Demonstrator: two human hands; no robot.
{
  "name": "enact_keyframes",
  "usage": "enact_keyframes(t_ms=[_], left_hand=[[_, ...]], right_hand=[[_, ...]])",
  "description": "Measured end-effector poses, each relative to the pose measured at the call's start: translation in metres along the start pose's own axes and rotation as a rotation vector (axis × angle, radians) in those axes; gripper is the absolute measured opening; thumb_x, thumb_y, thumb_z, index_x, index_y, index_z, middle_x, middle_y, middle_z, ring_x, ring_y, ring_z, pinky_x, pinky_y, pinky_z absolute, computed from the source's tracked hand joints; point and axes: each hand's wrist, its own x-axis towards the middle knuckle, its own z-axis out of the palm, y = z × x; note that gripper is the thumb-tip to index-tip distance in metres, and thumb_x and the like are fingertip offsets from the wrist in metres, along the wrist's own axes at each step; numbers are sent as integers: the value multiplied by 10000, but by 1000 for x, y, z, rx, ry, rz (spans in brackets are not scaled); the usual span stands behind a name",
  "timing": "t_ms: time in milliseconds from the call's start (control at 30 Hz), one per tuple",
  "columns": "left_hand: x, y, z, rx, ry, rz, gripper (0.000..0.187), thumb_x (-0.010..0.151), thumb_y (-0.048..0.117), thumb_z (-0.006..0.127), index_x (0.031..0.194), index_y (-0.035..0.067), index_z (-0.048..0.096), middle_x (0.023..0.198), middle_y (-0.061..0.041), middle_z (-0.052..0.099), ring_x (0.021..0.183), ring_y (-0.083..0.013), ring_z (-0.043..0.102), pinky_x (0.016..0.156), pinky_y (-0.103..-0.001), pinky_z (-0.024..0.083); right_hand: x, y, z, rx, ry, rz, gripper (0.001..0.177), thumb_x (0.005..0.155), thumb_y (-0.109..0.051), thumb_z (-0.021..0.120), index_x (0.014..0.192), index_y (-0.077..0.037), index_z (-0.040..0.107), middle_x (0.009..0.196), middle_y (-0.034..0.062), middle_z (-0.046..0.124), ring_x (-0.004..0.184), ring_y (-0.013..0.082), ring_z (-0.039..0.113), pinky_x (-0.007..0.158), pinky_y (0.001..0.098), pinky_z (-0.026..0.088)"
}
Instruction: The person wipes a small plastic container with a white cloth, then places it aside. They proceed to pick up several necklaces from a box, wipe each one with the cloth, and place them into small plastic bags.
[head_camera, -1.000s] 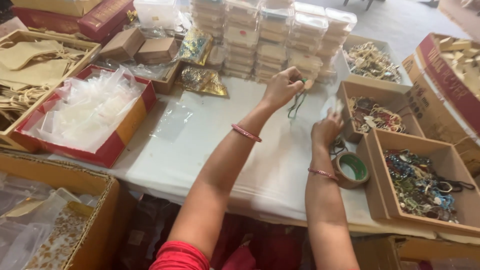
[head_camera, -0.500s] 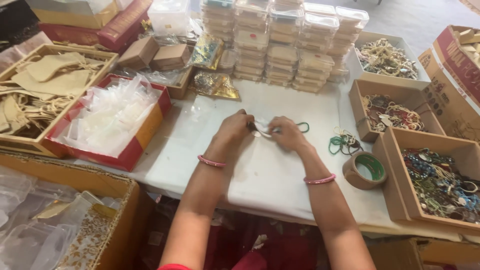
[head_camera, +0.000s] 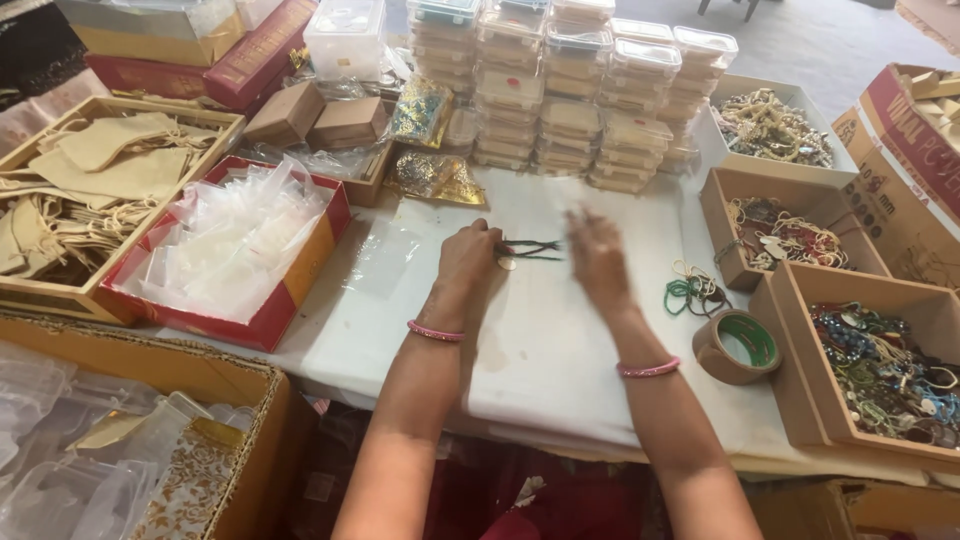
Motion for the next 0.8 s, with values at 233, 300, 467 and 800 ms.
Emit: enact_keyframes(t_ms=[233, 300, 467, 800], left_hand=[[-1, 4, -3, -72, 16, 21, 130, 765, 218, 778, 890, 181, 794, 956, -85, 677, 919, -308, 694, 789, -436, 567], [0, 5, -3, -36, -28, -26, 131, 815, 224, 765, 930, 162, 780, 963, -81, 677, 920, -311, 692, 803, -443, 557], [3, 1, 6, -42, -88, -21, 160, 819, 264, 748, 936, 156, 768, 981, -73, 674, 942, -307, 688, 817, -441, 555], [3, 7, -7, -111, -148, -41, 281, 791, 354, 656, 929, 142, 779, 1017, -91, 682, 949, -329, 681, 826, -467, 545]], right_hand=[[2, -20, -4, 115, -344, -69, 473, 783, -39, 628, 1242, -107, 722, 1314, 153, 671, 1199, 363, 610, 971, 501, 449], [-8, 16, 2, 97, -387, 316, 287, 853, -63, 611, 1021, -167, 820, 1227, 59, 723, 1149, 298, 648, 1027, 456, 489], [-15, 43, -17, -214, -388, 537, 231, 938, -108, 606, 1029, -153, 813, 1197, 91, 725, 1149, 310, 651, 1023, 478, 485], [12, -44, -20, 242, -493, -2, 574, 892, 17, 502, 1409, -204, 620, 1579, 114, 484, 1409, 317, 479, 1143, 487, 368]])
